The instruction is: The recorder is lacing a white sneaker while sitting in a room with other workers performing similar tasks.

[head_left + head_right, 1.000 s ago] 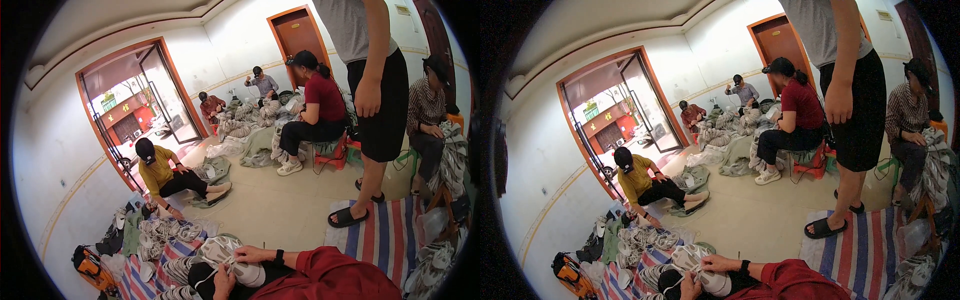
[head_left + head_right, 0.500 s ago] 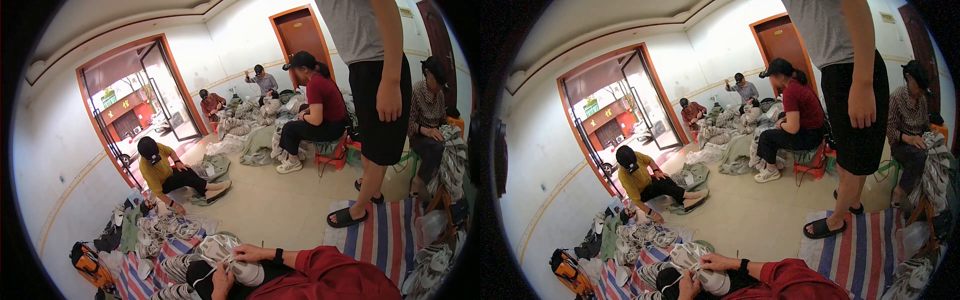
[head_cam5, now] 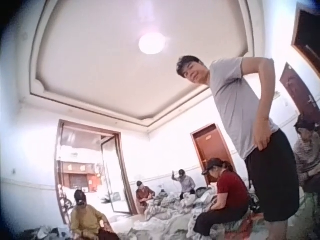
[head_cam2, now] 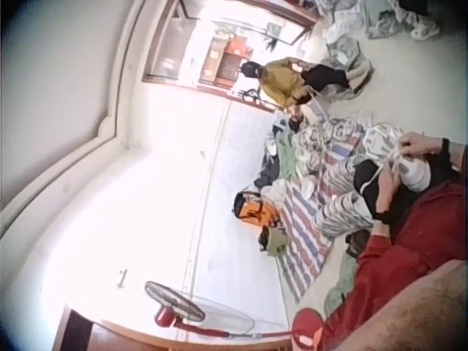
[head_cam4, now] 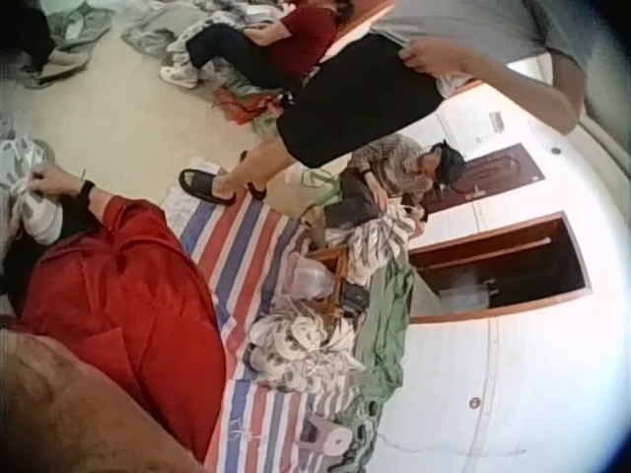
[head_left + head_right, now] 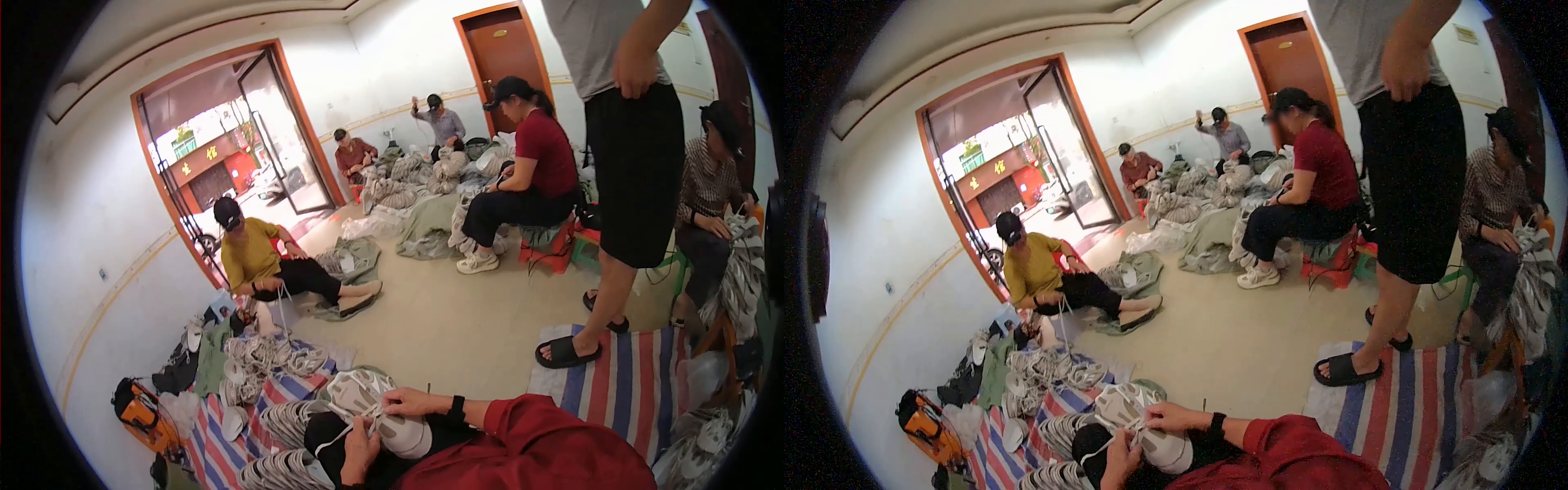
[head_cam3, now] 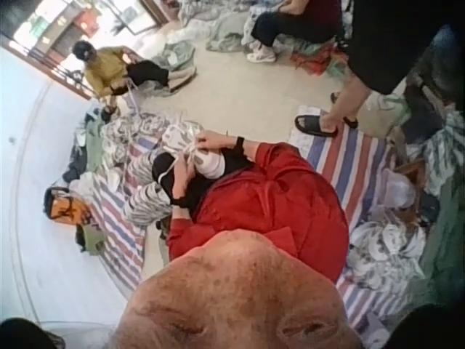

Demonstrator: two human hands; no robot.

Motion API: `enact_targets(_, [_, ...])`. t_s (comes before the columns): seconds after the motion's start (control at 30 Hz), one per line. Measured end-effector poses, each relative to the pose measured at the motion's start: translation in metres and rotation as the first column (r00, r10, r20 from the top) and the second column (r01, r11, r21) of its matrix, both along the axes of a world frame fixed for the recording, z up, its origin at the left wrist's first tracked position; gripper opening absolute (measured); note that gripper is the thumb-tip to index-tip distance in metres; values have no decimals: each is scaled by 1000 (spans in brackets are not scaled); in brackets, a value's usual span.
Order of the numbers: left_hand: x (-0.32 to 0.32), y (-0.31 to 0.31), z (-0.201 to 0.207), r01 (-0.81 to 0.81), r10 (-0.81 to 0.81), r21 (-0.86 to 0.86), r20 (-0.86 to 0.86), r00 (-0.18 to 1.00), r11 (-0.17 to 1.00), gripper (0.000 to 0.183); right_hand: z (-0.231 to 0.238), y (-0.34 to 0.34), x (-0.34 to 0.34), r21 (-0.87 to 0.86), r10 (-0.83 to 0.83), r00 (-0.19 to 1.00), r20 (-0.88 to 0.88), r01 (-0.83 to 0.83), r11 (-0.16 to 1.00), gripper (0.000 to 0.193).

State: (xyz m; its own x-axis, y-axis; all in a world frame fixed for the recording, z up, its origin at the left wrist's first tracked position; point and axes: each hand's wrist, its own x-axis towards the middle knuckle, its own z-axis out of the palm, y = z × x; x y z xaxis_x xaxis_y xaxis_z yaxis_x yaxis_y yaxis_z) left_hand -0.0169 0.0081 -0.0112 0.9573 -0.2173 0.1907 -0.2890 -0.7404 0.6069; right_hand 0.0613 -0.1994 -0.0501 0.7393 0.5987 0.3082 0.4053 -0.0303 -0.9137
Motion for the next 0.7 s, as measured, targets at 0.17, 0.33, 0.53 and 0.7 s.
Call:
enact_targets(0.17, [-1, 16, 1, 72, -90, -168, -105, 990, 983, 27, 12, -4, 0, -23, 80, 990, -116, -83, 996, 16])
enact_targets(0.33, [-8, 24, 23, 35, -161, -447, -248, 955, 894, 17, 22, -10, -2, -29, 99, 977, -187, -106, 994, 16])
enact_targets(0.53, [-2, 38, 34, -23, -144, -426, -356, 923, 904, 11, 39, -15, -2, -53, 18, 941, -339, -38, 998, 14])
enact_targets(0.7, [-1, 44, 47, 56, -157, -383, -239, 958, 922, 15, 34, -21, 18, 30, 36, 953, -302, -28, 999, 12])
